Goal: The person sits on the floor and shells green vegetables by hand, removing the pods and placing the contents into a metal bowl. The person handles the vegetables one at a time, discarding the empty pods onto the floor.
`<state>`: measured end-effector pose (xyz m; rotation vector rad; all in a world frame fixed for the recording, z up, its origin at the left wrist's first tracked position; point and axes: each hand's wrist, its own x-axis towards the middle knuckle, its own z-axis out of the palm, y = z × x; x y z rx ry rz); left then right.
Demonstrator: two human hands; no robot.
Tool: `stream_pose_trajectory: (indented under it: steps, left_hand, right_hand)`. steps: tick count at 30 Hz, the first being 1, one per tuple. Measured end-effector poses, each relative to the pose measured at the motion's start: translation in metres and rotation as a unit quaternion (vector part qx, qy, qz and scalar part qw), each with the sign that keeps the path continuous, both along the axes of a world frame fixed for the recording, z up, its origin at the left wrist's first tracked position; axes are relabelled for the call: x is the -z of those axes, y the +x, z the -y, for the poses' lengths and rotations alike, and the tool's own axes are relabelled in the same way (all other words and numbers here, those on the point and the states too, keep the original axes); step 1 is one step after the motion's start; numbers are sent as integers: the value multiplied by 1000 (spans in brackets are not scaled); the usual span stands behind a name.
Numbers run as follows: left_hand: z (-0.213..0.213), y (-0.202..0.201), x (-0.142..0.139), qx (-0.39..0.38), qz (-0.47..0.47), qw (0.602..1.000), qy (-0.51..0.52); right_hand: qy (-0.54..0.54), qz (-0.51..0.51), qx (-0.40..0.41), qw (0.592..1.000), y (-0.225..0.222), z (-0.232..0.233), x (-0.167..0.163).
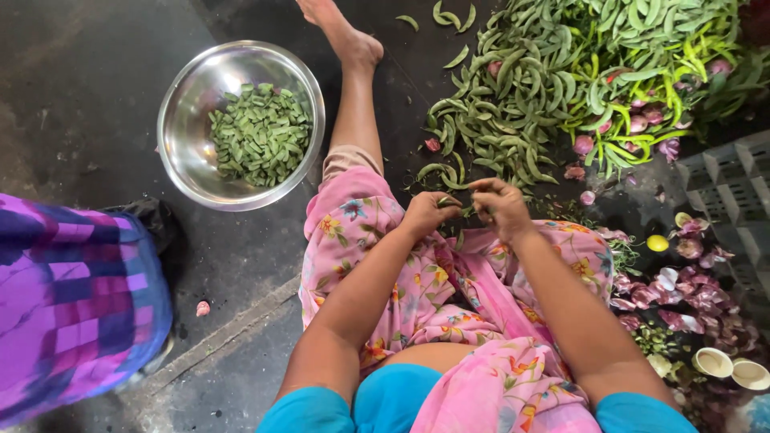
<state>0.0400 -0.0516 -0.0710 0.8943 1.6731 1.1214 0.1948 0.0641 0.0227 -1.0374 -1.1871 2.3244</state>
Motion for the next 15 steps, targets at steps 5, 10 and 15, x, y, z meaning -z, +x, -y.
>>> stream_pose_trajectory:
  steps: [5,10,15]
  left_hand:
    - [6,3,-3,36,-17,999,18]
    - [3,-1,2,14,146,989,15]
    - [-1,-7,28,-30,308,949,53]
  right_hand:
    - [464,65,-96,878,-8,22,-2]
    - [550,103,-99,823,0,20,-5]
    - [576,123,-83,804,2,11,0]
